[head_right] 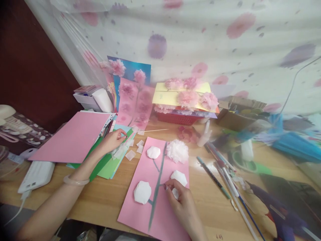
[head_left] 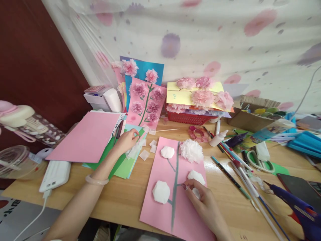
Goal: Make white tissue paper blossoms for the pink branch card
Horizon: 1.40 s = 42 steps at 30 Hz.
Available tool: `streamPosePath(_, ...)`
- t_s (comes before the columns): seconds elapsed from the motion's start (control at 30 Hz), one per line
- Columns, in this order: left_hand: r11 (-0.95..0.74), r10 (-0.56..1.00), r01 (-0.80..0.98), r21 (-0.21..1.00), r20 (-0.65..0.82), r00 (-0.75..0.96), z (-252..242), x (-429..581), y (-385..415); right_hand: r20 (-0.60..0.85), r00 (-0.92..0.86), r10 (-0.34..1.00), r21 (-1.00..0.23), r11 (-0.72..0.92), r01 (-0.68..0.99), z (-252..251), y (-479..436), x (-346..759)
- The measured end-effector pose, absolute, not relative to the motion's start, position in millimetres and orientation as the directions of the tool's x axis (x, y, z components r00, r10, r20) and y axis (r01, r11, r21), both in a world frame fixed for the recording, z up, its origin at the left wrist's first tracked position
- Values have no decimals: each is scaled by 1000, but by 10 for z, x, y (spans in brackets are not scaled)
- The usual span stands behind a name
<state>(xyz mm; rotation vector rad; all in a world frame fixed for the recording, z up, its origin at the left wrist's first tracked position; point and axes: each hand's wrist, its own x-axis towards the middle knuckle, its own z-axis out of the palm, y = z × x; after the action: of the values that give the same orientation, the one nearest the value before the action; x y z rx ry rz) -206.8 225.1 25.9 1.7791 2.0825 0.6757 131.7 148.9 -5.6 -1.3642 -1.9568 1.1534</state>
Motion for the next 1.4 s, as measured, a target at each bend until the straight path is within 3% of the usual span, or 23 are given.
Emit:
streamPosePath(0.07, 84, 994, 901, 426, 27, -105, 207, -2037, 2283, -76, -388, 919, -855, 141, 500, -41, 1481, 1321)
streamPosePath(0.13, 79, 997, 918, 389, -6, -83, 179, -2017, 2302, -78, -389, 918, -855, 139, 499, -40, 1476, 1328)
streamPosePath(0.37, 131, 991, 909, 396, -47, -122, 163, -2069, 2417, -84, -408, 909, -847, 150, 509, -103, 1471, 1345)
streamPosePath(0.6, 272, 945, 889, 369, 72, -319, 256, -2124, 2478, -64, -412, 909, -842, 172, 512, -88, 1469, 1337)
streamPosePath(0.8, 49, 999, 876, 480, -27, -41, 184, -1969, 2319, -83, -418, 905, -842, 160, 514, -104, 1472, 1351)
streamPosePath(1.0, 74, 995, 752, 655, 5, -102, 212, -1972, 2307, -56, -405, 912, -838, 178, 516, -97, 1465, 1348)
streamPosePath(1.07, 108, 976, 520, 847, 9, -217, 314, -1974, 2267, -51, -398, 916, -834, 181, 522, -93, 1463, 1336)
streamPosePath(1.13, 94, 943, 68, 993, -67, -327, 427, -1969, 2183, -45, -393, 918, -829, 185, 527, -93, 1468, 1330)
streamPosePath(1.17, 64, 929, -165, 984, -119, -351, 477, -1965, 2127, -43, -392, 919, -827, 188, 529, -90, 1471, 1330)
streamPosePath(1.27, -48, 908, -599, 800, -215, -360, 555, -1942, 1914, -54, -402, 914, -827, 185, 531, -42, 1464, 1345)
streamPosePath(1.4, -142, 899, -853, 503, -295, -324, 493, -1808, 1595, -91, -433, 897, -853, 154, 499, 102, 1355, 1350)
